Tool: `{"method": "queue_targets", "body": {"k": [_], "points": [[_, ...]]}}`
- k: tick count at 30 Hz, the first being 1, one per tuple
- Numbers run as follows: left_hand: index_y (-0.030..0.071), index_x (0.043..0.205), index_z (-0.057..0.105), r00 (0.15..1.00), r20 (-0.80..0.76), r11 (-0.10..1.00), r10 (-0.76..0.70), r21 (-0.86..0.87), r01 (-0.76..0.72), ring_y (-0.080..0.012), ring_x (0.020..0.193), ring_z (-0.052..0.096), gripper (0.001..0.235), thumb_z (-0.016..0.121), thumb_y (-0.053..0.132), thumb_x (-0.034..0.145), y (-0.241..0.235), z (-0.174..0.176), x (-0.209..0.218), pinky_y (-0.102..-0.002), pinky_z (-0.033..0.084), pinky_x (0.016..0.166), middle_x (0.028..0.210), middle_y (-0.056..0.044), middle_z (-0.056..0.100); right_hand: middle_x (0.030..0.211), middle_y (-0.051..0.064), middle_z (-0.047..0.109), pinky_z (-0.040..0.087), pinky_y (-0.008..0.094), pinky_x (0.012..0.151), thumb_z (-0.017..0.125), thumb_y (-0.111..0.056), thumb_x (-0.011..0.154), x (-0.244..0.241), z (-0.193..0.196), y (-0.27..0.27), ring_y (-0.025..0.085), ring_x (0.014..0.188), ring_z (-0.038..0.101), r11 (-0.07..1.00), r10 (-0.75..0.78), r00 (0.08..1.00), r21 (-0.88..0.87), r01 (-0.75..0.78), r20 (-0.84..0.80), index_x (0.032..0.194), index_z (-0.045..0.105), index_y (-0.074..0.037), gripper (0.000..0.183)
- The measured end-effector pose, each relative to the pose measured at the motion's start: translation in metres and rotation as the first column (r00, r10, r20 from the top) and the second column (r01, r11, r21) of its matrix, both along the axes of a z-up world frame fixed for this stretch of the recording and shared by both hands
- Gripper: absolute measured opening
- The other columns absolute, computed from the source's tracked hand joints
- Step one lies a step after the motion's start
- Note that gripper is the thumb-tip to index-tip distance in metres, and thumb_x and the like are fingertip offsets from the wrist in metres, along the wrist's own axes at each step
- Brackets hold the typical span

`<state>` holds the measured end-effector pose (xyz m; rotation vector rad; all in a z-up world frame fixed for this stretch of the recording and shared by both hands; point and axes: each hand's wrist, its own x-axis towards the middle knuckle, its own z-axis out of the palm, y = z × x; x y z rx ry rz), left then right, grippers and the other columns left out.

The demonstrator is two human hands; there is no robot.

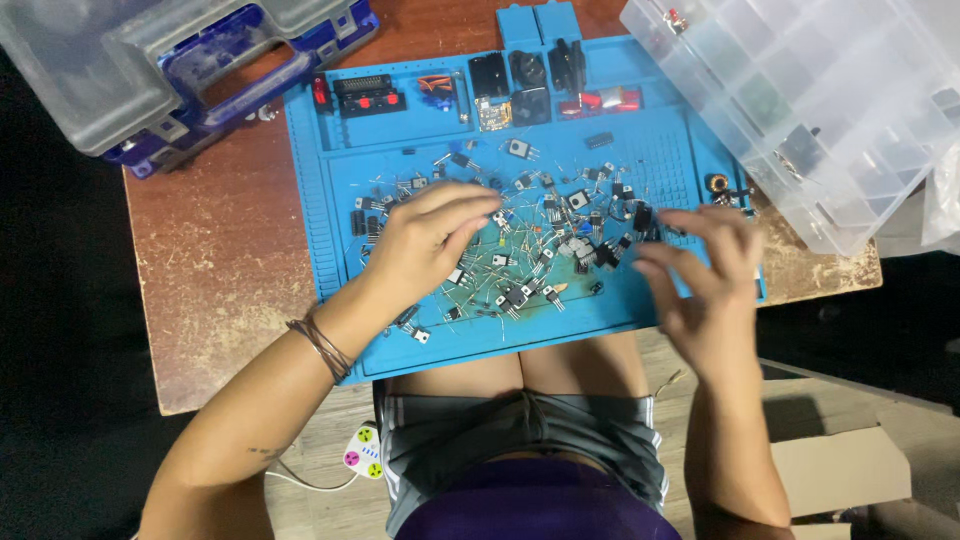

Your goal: The person sorts a pile of small electronic components, such as transistors and diodes, on a blue tray placed on their lap. They use their hands to pick up, separate, and move the components into different sections of the tray.

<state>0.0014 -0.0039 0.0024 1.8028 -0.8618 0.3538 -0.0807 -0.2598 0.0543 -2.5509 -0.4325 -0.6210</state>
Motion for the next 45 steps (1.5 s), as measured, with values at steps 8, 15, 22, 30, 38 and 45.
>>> {"method": "queue_targets", "body": {"k": [8, 15, 22, 30, 38, 45], "points": [[0.000, 0.106, 0.065, 1.000, -0.013, 0.999, -0.021, 0.029, 0.021, -0.0324, 0.096, 0.062, 0.027, 0.057, -0.010, 0.083, 0.002, 0.002, -0.001, -0.041, 0.050, 0.083, 0.104, -0.014, 0.065, 0.115, 0.004, 0.058, 0.036, 0.040, 0.088, 0.066, -0.004, 0.079, 0.006, -0.016, 0.048, 0.031, 0.115, 0.044, 0.982, 0.159, 0.984, -0.092, -0.167, -0.084, 0.083, 0.068, -0.013, 0.010], [0.001, 0.109, 0.063, 0.998, -0.027, 0.993, -0.055, 0.099, 0.058, -0.0319, 0.099, 0.060, 0.030, 0.057, -0.009, 0.082, 0.002, 0.002, -0.002, -0.042, 0.049, 0.086, 0.109, -0.014, 0.063, 0.114, 0.002, 0.056, 0.035, 0.042, 0.088, 0.068, -0.019, 0.080, 0.012, -0.021, 0.049, 0.030, 0.115, 0.043, 0.955, 0.189, 0.979, -0.216, -0.202, -0.076, 0.081, 0.066, -0.012, 0.007], [0.013, 0.088, 0.070, 0.992, 0.042, 0.940, -0.120, 0.327, 0.100, -0.0307, 0.106, 0.049, 0.010, 0.066, 0.010, 0.080, 0.004, 0.019, -0.010, -0.046, 0.041, 0.089, 0.116, -0.011, 0.057, 0.115, 0.002, 0.057, 0.036, 0.045, 0.090, 0.068, -0.021, 0.079, 0.014, -0.031, 0.045, 0.031, 0.115, 0.043, 0.940, 0.214, 0.975, -0.259, -0.223, -0.066, 0.077, 0.064, -0.012, 0.009], [0.009, 0.083, 0.071, 0.959, 0.133, 0.810, -0.252, 0.572, 0.134, -0.0322, 0.121, 0.039, 0.008, 0.065, 0.011, 0.078, -0.001, 0.027, -0.018, -0.041, 0.036, 0.084, 0.126, -0.011, 0.054, 0.108, 0.004, 0.056, 0.038, 0.045, 0.090, 0.056, -0.021, 0.090, 0.011, -0.035, 0.034, 0.029, 0.110, 0.047, 0.947, 0.215, 0.974, -0.227, -0.226, -0.074, 0.092, 0.058, -0.010, 0.011], [0.006, 0.080, 0.063, 0.949, 0.186, 0.833, -0.253, 0.541, 0.116, -0.0295, 0.119, 0.042, 0.004, 0.062, 0.010, 0.081, -0.006, 0.010, -0.018, -0.039, 0.038, 0.083, 0.114, -0.009, 0.056, 0.085, 0.003, 0.059, 0.042, 0.040, 0.081, 0.061, -0.014, 0.088, 0.013, -0.025, 0.030, 0.026, 0.088, 0.055, 0.964, 0.253, 0.967, -0.084, -0.251, 0.019, 0.095, 0.061, -0.008, 0.009], [0.011, 0.088, 0.060, 0.962, 0.195, 0.921, -0.192, 0.375, 0.108, -0.0249, 0.107, 0.053, 0.005, 0.057, 0.015, 0.088, -0.005, 0.003, -0.014, -0.037, 0.042, 0.079, 0.094, -0.002, 0.060, 0.082, 0.004, 0.059, 0.043, 0.039, 0.078, 0.067, -0.013, 0.084, 0.013, -0.025, 0.012, 0.025, 0.082, 0.055, 0.975, 0.214, 0.975, -0.065, -0.210, 0.059, 0.098, 0.062, -0.005, 0.017]]}}
